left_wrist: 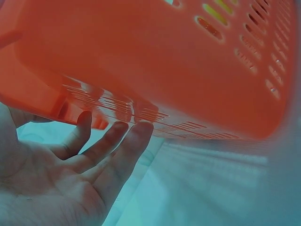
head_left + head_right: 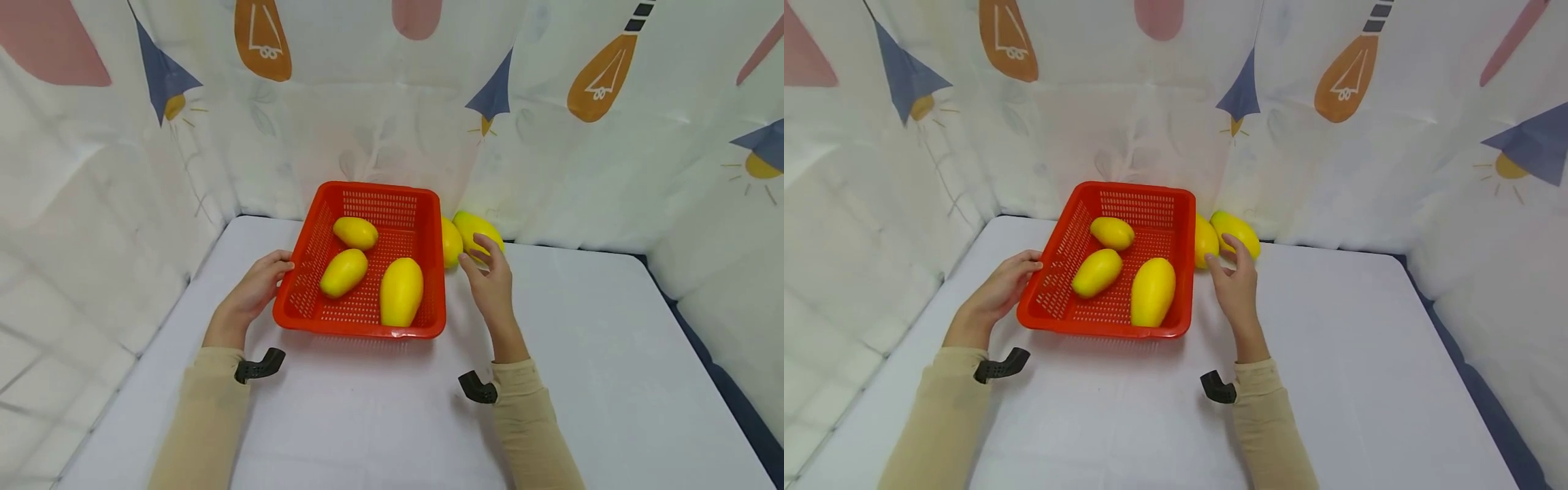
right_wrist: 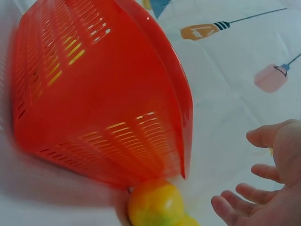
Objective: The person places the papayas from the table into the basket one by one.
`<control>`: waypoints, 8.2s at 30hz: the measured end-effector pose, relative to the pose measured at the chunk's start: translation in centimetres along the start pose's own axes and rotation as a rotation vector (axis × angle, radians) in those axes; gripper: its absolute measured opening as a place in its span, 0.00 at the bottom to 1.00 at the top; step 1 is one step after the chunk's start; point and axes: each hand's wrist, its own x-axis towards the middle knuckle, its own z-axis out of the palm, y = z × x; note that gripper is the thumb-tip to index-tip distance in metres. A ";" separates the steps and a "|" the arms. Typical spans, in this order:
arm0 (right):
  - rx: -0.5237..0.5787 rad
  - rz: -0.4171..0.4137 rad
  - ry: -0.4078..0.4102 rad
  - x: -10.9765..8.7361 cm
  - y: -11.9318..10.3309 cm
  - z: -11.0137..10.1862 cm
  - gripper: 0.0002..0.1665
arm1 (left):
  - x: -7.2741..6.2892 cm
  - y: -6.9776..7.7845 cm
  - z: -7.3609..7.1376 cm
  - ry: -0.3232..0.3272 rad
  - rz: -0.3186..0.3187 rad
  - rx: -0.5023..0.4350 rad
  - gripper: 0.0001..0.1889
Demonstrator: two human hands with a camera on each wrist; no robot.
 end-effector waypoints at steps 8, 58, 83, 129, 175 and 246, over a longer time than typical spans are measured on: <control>0.003 0.013 -0.023 0.3 0.3 0.4 0.29 | -0.4 -0.1 -0.1 0.006 -0.010 -0.027 0.07; -0.138 0.011 0.014 2.8 2.1 -1.8 0.31 | 0.4 -0.1 0.0 0.010 -0.021 -0.041 0.09; -0.219 0.002 0.055 3.7 2.8 -3.1 0.30 | 0.0 0.0 0.0 0.004 -0.023 -0.027 0.09; -0.233 0.104 0.071 5.3 4.7 -4.5 0.31 | -0.1 -0.1 0.1 0.001 -0.005 -0.021 0.09; -0.276 0.122 0.023 6.3 7.1 -4.6 0.33 | -0.4 -0.6 0.0 -0.005 -0.017 -0.050 0.10; -0.341 0.201 -0.071 9.8 9.6 -3.6 0.48 | -0.3 -0.5 -0.1 0.002 -0.016 0.001 0.11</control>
